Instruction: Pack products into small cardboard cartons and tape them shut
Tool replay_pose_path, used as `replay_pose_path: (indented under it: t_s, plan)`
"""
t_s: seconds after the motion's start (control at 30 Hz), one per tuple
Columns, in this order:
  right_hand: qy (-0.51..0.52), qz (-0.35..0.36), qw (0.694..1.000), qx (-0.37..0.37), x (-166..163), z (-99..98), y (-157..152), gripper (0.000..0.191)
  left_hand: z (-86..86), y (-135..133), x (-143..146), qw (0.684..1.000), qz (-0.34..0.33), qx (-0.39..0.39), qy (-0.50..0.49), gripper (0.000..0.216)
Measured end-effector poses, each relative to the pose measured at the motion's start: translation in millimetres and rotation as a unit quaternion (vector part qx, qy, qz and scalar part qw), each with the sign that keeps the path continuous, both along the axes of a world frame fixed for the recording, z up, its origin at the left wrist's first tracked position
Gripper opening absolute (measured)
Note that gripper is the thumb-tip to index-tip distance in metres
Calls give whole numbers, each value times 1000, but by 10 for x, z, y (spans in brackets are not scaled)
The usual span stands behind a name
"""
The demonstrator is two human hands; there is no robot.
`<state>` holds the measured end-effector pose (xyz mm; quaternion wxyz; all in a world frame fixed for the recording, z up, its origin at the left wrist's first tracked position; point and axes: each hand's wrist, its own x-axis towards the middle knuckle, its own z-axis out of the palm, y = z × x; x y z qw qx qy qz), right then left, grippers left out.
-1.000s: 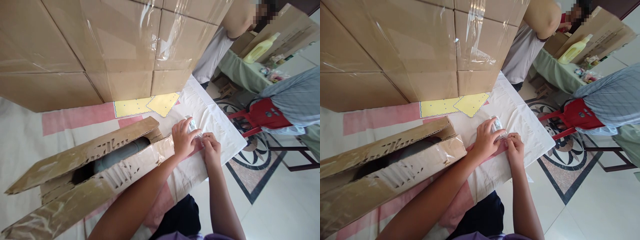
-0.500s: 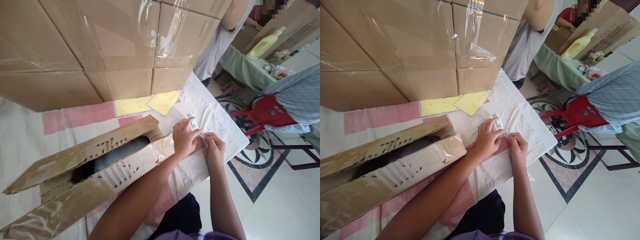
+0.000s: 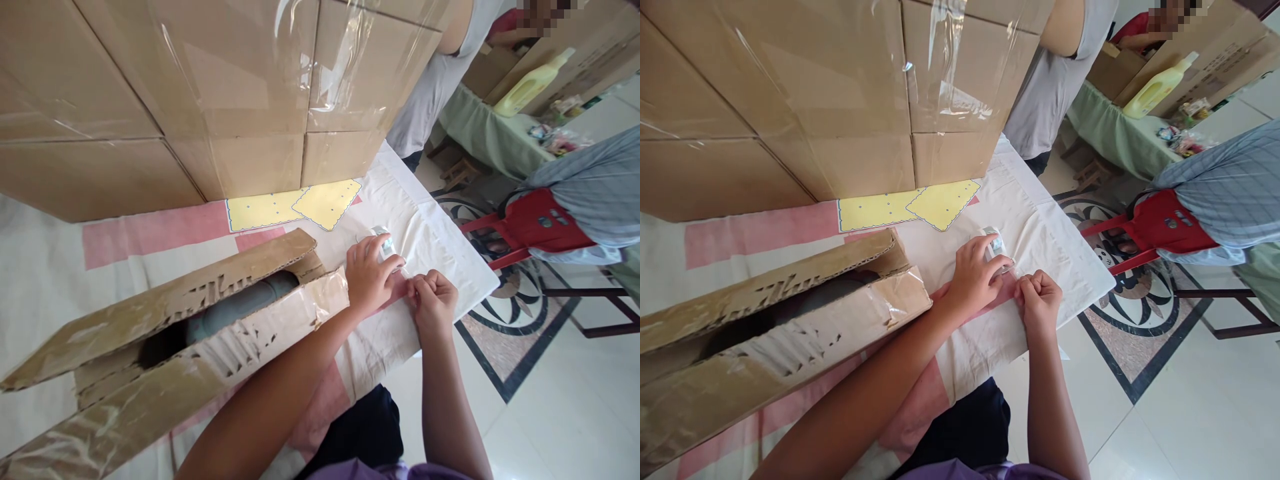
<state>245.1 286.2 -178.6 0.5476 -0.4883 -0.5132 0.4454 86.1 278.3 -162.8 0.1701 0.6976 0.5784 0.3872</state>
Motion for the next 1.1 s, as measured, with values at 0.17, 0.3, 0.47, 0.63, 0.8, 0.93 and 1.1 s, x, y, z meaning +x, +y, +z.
replay_pose_path:
  t_s: [0.17, 0.3, 0.47, 0.63, 0.8, 0.93, 1.1]
  plan:
    - [11, 12, 1000, -11, -17, 25, 15, 34, -2, 8, 8, 1000, 5, -8, 1, 37]
    - [8, 21, 1000, -14, -12, 19, 19, 34, 4, 14, 5, 1000, 11, -5, 4, 29]
    - [7, 22, 1000, -13, -11, 27, 8, 34, 1, 17, 7, 1000, 12, -6, 10, 31]
    - [6, 23, 1000, -12, -18, 41, 4, 32, 2, 30, 6, 1000, 12, 5, 5, 29]
    - [15, 25, 1000, -7, -13, 23, 19, 33, 13, 30, -7, 1000, 16, 3, -9, 24]
    - [13, 25, 1000, -4, -10, 18, 19, 31, -28, 32, 4, 1000, 17, 12, 1, 33]
    - [8, 23, 1000, -3, -20, 33, 11, 30, -77, 47, 17, 999, 19, 33, 3, 27]
